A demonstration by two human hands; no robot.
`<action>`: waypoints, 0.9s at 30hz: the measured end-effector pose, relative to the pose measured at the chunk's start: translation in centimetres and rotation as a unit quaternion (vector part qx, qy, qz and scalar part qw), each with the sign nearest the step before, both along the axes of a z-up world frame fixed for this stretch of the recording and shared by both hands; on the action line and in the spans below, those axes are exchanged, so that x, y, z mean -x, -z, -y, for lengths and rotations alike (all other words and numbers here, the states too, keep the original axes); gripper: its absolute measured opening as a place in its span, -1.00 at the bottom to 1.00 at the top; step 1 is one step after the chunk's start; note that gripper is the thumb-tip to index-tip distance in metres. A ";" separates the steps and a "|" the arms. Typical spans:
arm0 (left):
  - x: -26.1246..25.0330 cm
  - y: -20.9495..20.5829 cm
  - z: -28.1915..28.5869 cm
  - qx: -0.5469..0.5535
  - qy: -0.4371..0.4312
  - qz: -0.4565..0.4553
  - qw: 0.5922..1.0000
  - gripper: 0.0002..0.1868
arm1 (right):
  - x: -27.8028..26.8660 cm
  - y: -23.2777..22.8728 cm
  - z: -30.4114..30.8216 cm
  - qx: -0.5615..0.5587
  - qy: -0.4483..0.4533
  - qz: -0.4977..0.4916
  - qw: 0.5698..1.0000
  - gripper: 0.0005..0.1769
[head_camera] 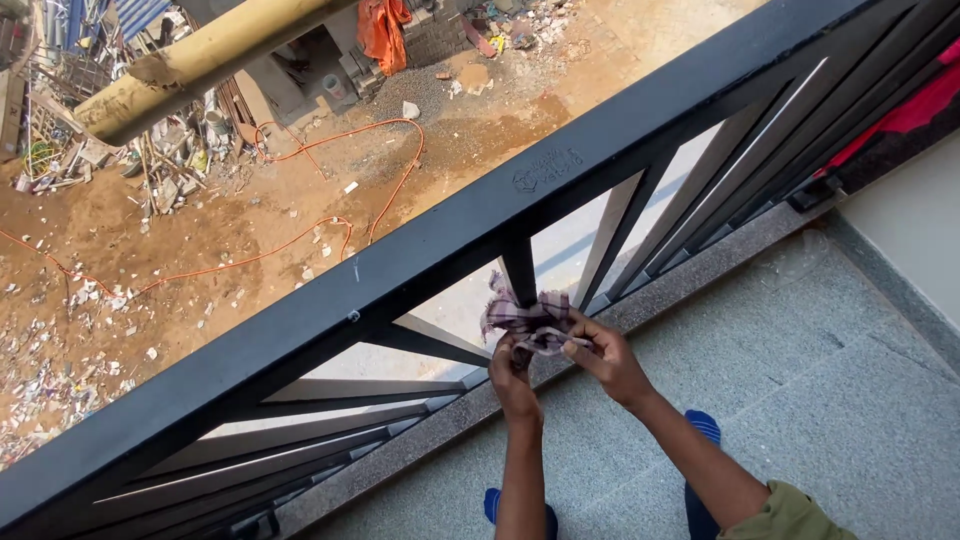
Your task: Cleaning a balcony railing by wiping the bars with a cloth.
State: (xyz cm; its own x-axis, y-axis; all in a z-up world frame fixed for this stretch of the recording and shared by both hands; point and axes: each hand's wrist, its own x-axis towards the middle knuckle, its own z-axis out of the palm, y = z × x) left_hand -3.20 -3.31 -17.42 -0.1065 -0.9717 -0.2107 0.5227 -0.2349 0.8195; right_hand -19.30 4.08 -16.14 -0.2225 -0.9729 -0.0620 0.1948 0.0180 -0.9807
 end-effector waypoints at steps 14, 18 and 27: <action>-1.4 -1.0 -1.6 -0.251 -0.047 -0.180 0.950 -0.56 | -2.0 -5.9 0.9 -0.208 0.114 0.328 0.914 -0.34; -1.5 -10.1 -2.9 -0.188 0.025 -0.225 0.956 -0.51 | -2.3 -13.5 0.3 -0.144 0.051 0.312 0.938 -0.24; -1.2 -5.9 -1.5 0.228 -0.097 0.312 0.917 -0.43 | -1.2 -8.6 1.8 0.045 0.087 -0.097 0.990 -0.64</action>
State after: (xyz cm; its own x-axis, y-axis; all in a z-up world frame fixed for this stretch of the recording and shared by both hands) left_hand -1.98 -1.80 -11.48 0.0818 -0.9618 0.2613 -0.0852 0.2544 0.9633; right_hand -18.13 2.32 -7.53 -0.3861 -0.9186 0.0842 -0.0058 -0.0889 -0.9960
